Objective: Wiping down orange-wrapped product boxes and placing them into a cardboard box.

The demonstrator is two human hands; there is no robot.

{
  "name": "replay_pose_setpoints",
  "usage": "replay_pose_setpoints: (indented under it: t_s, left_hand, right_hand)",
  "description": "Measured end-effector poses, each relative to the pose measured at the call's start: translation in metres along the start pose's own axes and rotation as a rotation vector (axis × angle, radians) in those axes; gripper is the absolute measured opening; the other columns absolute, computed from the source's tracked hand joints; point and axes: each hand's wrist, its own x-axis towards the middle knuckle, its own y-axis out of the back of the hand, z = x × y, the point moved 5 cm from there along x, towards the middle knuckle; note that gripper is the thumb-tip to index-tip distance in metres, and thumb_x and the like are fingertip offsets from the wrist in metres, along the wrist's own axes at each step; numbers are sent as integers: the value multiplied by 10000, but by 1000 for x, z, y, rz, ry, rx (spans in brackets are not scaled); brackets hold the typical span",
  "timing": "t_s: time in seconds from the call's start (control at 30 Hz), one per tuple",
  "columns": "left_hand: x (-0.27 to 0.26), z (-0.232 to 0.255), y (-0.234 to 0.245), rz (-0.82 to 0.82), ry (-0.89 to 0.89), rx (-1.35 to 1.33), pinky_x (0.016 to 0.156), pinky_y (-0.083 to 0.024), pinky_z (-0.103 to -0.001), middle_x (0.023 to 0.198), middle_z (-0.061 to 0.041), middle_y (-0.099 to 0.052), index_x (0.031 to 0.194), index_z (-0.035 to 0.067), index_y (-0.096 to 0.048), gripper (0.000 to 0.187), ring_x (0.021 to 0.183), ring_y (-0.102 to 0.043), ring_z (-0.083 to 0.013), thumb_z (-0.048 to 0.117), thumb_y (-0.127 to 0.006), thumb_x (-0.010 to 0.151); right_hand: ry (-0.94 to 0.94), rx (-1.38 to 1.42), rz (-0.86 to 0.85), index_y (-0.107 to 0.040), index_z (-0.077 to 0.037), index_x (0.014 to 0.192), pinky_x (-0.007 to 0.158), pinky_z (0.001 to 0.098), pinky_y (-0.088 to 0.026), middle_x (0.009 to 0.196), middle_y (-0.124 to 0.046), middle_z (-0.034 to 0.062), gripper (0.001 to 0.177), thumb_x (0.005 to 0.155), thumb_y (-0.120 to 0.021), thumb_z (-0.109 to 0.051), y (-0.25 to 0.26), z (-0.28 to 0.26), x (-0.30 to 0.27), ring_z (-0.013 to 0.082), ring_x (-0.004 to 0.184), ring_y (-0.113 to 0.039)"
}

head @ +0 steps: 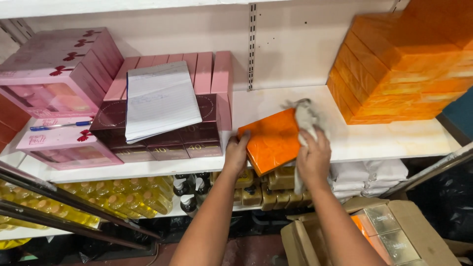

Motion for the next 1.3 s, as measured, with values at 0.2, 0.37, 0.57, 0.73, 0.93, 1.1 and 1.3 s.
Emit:
replay_pose_setpoints:
  t_s: [0.2,0.37,0.57,0.73,0.93,1.1,1.3]
  left_hand:
    - [-18,7,-15,-4,132,-191,939,-602,-426,1186,-266,-659,1239,-143,-523,507,1068,-705,-345,116,-752,868]
    - [-34,19,-34,89,147,-372,927,-617,-454,1134,-268,-669,1142,-120,-519,400,1047,-713,-354,52,-732,851]
    - [-42,44,-49,121,-4,-410,946,-597,-446,1102,-220,-651,1119,-49,-474,398,1016,-697,-305,10,-729,819]
    - [-43,53,-45,230,2,-449,976,-599,-435,1098,-213,-637,1102,-9,-440,401,1037,-691,-301,6,-731,827]
    - [-49,66,-55,131,-49,-611,1017,-535,-440,1125,-185,-681,1071,-68,-640,272,1078,-674,-294,58,-677,833]
    - [-53,64,-69,132,-52,-728,1064,-481,-457,1164,-154,-669,1152,-27,-626,373,1121,-644,-289,51,-670,790]
    - [-61,50,-76,256,-9,-787,1094,-491,-522,1253,-174,-594,1240,9,-489,465,1185,-608,-322,34,-681,817]
  right_hand:
    - [-106,203,54,-607,-72,1388,1182,467,-359,1443,-485,258,493,915,-494,7,0,47,9,453,1373,-461]
    - [-243,293,93,-517,-65,1427,1156,441,-366,1445,-504,234,481,948,-502,-35,5,65,19,416,1340,-495]
    - [-623,226,-5,-531,-208,1430,1164,514,-217,1457,-509,188,508,923,-514,-204,9,69,27,362,1382,-390]
    - [-833,312,-170,-561,-337,1449,1228,560,-66,1487,-511,184,516,944,-455,-346,-1,83,35,314,1468,-295]
    - [-475,615,-479,-423,-188,1557,1184,417,-299,1527,-480,190,583,1005,-353,-360,-51,103,32,292,1367,-453]
    - [-528,1267,-304,-367,10,1547,1167,386,-357,1494,-519,163,631,1011,-433,-317,-8,38,37,258,1363,-503]
    - [-597,1161,-129,-255,-52,1602,1030,416,-343,1460,-435,158,721,970,-561,-219,30,-20,-5,262,1259,-454]
